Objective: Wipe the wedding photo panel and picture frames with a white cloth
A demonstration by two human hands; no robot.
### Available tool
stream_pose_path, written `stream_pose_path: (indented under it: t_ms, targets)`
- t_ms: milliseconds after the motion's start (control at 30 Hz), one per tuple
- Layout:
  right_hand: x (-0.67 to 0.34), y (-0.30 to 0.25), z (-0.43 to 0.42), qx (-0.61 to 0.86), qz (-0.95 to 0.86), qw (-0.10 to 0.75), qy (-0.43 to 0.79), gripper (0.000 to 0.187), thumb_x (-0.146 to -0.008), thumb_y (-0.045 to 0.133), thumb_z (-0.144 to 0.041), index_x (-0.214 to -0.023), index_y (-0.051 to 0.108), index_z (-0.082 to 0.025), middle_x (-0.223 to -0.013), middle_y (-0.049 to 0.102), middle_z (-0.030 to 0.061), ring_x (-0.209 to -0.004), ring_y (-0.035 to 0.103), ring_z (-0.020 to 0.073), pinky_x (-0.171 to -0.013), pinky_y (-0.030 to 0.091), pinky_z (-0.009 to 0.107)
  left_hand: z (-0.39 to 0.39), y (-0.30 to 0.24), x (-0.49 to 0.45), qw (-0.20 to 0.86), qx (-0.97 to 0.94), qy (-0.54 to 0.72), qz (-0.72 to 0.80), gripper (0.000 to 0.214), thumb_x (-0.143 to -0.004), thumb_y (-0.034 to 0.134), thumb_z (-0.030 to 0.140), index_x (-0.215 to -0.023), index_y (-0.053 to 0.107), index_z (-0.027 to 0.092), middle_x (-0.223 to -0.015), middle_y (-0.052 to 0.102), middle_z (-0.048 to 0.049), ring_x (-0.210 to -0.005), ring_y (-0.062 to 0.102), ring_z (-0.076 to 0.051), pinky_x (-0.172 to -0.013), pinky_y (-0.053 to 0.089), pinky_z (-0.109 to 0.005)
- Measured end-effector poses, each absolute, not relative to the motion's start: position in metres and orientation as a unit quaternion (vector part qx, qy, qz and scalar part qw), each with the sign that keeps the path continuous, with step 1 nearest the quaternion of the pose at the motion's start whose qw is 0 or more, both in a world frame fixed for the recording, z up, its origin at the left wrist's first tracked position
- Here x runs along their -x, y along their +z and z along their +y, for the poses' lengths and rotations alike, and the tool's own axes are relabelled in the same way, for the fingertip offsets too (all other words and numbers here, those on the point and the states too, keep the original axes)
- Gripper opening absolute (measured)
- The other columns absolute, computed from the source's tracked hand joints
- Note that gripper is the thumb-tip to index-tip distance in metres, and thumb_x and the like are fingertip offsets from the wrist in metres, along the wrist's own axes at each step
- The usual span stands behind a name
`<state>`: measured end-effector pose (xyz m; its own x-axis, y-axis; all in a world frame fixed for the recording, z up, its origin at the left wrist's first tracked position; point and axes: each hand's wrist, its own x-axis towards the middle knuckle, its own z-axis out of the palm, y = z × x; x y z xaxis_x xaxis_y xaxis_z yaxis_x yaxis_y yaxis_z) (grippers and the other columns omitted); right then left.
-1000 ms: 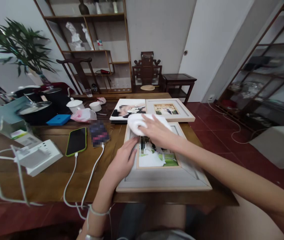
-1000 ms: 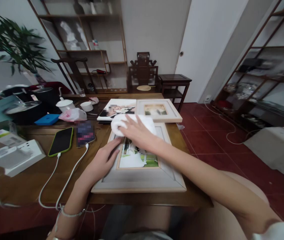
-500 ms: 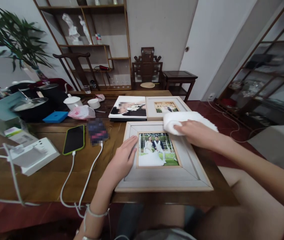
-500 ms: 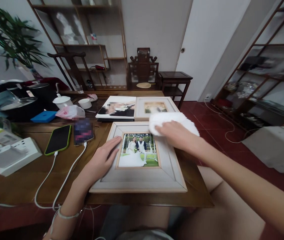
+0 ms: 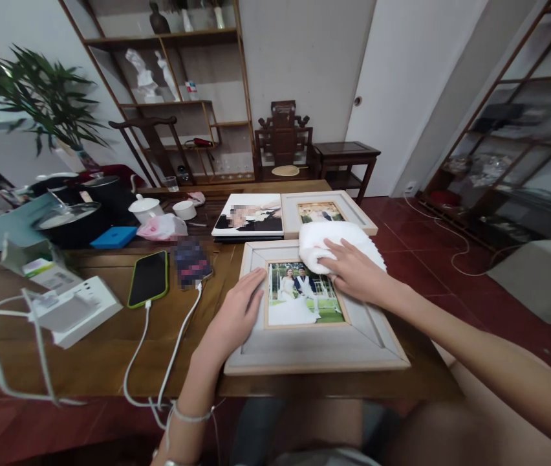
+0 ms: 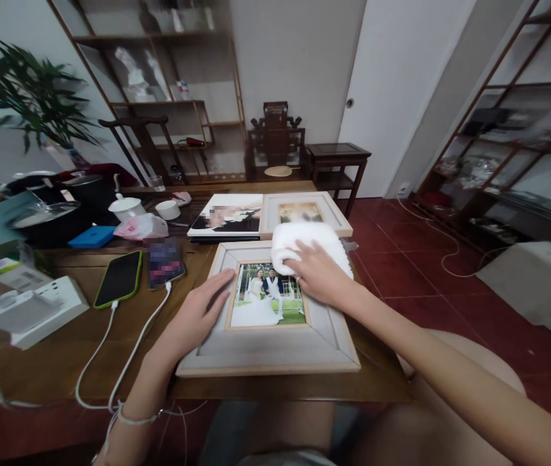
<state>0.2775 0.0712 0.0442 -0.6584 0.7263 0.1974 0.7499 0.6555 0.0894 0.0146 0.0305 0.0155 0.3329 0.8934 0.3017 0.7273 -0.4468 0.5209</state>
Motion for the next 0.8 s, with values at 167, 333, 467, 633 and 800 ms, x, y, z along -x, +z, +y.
stream_pose_path:
  t_ms: [167,333,467,633,800]
  targets:
    - [-0.279,0.055,0.013,0.379,-0.923,0.058,-0.021,0.039,-0.073,0.047,-0.005,-0.108,0.061,-0.014,-0.130,0.053,0.0155,-0.129,0.037,0.0327,-0.105,0.029,0.055,0.033,0.013,-0.014,0.136,-0.807,0.286,0.499,0.041,-0.092,0.037,0.023,-0.127,0.052,0.010,-0.134,0.053,-0.0139,-0.127,0.046,-0.022,-0.109,0.034,-0.044]
    - [-0.267,0.060,-0.055,0.345,-0.935,0.045,0.070,0.039,-0.067,0.055,-0.012,-0.104,0.064,-0.022,-0.139,0.046,0.0129,-0.132,0.033,0.0356,-0.104,0.030,0.059,0.033,0.012,-0.015,0.131,-0.813,0.284,0.492,0.040,-0.092,0.037,0.023,-0.128,0.051,0.014,-0.135,0.053,-0.0123,-0.128,0.046,-0.022,-0.108,0.034,-0.044]
    - [-0.261,0.049,-0.049,0.367,-0.924,0.083,0.073,0.040,-0.068,0.053,-0.012,-0.106,0.064,-0.020,-0.141,0.043,0.0123,-0.134,0.028,0.0340,-0.107,0.026,0.059,0.032,0.014,-0.015,0.136,-0.809,0.269,0.505,0.043,-0.093,0.035,0.027,-0.132,0.047,0.012,-0.138,0.049,-0.0131,-0.129,0.044,-0.022,-0.109,0.033,-0.043]
    - [-0.266,0.044,0.021,0.432,-0.894,0.117,-0.030,0.043,-0.077,0.047,-0.010,-0.118,0.057,-0.013,-0.132,0.052,0.0192,-0.130,0.037,0.0317,-0.106,0.028,0.055,0.031,0.017,-0.012,0.145,-0.813,0.272,0.493,0.042,-0.093,0.035,0.028,-0.133,0.045,0.017,-0.138,0.049,-0.0108,-0.128,0.045,-0.022,-0.107,0.035,-0.044]
    - [-0.265,0.048,0.079,0.421,-0.900,0.092,-0.070,0.040,-0.079,0.045,-0.007,-0.116,0.058,-0.010,-0.132,0.052,0.0180,-0.133,0.029,0.0367,-0.105,0.025,0.059,0.032,0.019,-0.011,0.155,-0.807,0.269,0.502,0.043,-0.093,0.035,0.027,-0.132,0.046,0.013,-0.138,0.049,-0.0130,-0.128,0.045,-0.023,-0.107,0.036,-0.043]
